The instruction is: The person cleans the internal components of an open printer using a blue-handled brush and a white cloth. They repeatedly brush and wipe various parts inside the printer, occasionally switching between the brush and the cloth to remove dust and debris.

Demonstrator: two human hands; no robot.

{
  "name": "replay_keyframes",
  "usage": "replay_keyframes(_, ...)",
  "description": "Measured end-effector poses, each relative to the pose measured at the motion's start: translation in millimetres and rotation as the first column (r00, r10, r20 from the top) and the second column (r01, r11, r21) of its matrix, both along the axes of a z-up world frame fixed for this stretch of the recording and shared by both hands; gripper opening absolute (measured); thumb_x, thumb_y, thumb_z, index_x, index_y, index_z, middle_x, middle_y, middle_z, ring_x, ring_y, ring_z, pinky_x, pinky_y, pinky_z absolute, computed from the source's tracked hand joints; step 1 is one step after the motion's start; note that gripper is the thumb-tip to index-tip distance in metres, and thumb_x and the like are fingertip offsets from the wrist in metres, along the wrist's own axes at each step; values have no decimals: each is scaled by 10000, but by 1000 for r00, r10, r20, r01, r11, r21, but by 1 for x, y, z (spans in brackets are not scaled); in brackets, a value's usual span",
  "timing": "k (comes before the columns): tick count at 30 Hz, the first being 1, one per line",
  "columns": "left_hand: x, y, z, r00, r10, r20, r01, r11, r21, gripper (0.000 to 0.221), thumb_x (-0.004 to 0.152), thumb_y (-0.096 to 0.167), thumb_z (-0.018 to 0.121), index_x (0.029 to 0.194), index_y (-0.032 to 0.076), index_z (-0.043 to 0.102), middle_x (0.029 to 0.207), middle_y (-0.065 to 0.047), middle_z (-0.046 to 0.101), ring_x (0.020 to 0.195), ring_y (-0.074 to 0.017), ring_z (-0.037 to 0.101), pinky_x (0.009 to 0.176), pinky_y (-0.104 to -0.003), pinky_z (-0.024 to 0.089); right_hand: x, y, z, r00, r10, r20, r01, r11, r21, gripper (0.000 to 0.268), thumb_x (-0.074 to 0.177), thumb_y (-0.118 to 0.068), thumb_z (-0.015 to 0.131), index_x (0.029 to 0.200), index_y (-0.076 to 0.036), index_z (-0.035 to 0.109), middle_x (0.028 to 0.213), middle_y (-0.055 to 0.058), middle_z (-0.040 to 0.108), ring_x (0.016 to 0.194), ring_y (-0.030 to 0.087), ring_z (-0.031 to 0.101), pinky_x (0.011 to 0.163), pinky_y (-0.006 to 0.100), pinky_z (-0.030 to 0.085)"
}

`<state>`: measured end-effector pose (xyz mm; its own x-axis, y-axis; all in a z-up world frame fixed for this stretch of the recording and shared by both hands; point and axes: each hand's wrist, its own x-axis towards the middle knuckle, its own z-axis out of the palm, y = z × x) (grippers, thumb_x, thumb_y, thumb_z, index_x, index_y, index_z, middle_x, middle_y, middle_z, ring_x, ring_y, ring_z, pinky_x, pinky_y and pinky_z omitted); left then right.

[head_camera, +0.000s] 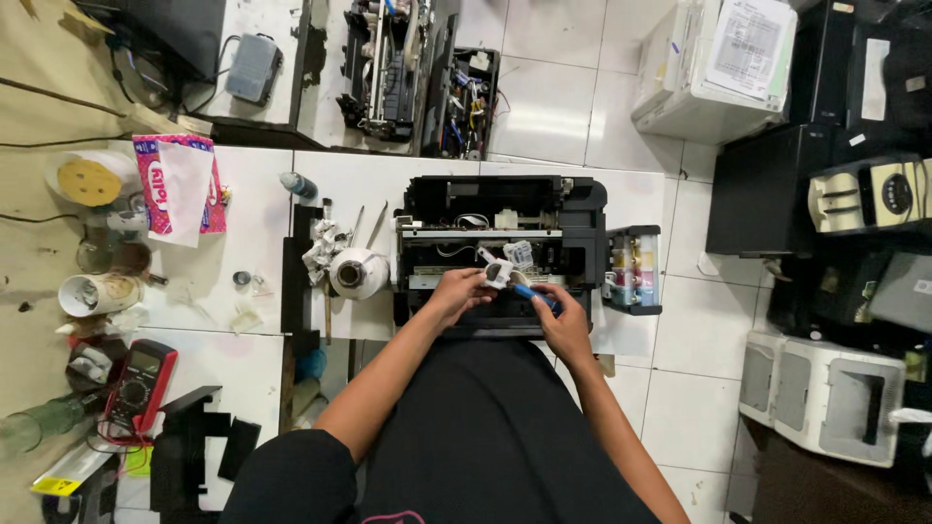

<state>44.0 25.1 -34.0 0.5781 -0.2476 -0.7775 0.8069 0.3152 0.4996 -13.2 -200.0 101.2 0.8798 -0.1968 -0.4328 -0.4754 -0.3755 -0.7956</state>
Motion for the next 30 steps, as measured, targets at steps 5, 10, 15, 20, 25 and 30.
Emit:
replay_keyframes(5,-1,-2,-3,1000,7,4,-8,1000,6,480,1027,103,725,1444,-102,605,1196,-312,722,947,-413,804,783,-450,709,-1,1,10,1000,12,0,-12,1000,-19,258,998,-263,760,1246,-285,827,1059,167,812,1023,356,758,851,439,596)
replay_keyframes(10,3,-6,30,1000,12,15,-12,1000,0,504,969,93,816,1396,-107,639,1146,-286,752,880,-391,815,744,-427,714,0,3,19,996,70,47,-68,997,-46,254,1005,-229,750,1245,-261,824,1053,177,813,1059,413,756,881,476,587)
replay_keyframes(15,-1,-9,-3,999,38,-10,-39,996,-81,571,998,106,805,1441,-161,564,1165,-298,725,937,-423,806,750,-401,716,-3,2,4,990,108,94,-108,994,-5,284,1035,-198,704,1301,-222,799,1195,193,804,1174,462,717,961,538,565)
replay_keyframes(20,-11,-10,-50,1000,-22,19,22,999,23,533,982,145,841,1400,-112,635,1064,-199,771,764,-225,796,623,-247,671,-5,2,-6,981,144,128,-142,990,-24,270,1030,-198,712,1283,-210,808,1223,167,805,1188,447,715,977,536,561)
replay_keyframes(25,-14,-5,-34,999,-36,27,33,997,75,520,965,151,860,1374,-106,666,1003,-152,759,675,-116,705,539,-195,596,-7,5,-23,964,178,199,-170,984,-54,250,1020,-178,726,1249,-207,822,1203,135,812,1154,422,734,973,497,576)
replay_keyframes(30,-11,0,-26,996,-76,54,68,988,137,462,941,145,867,1323,-70,720,910,-140,756,615,-121,691,496,-213,577,-10,8,-22,947,235,217,-225,972,-69,267,1029,-169,708,1279,-161,801,1214,166,795,1152,457,720,976,543,571)
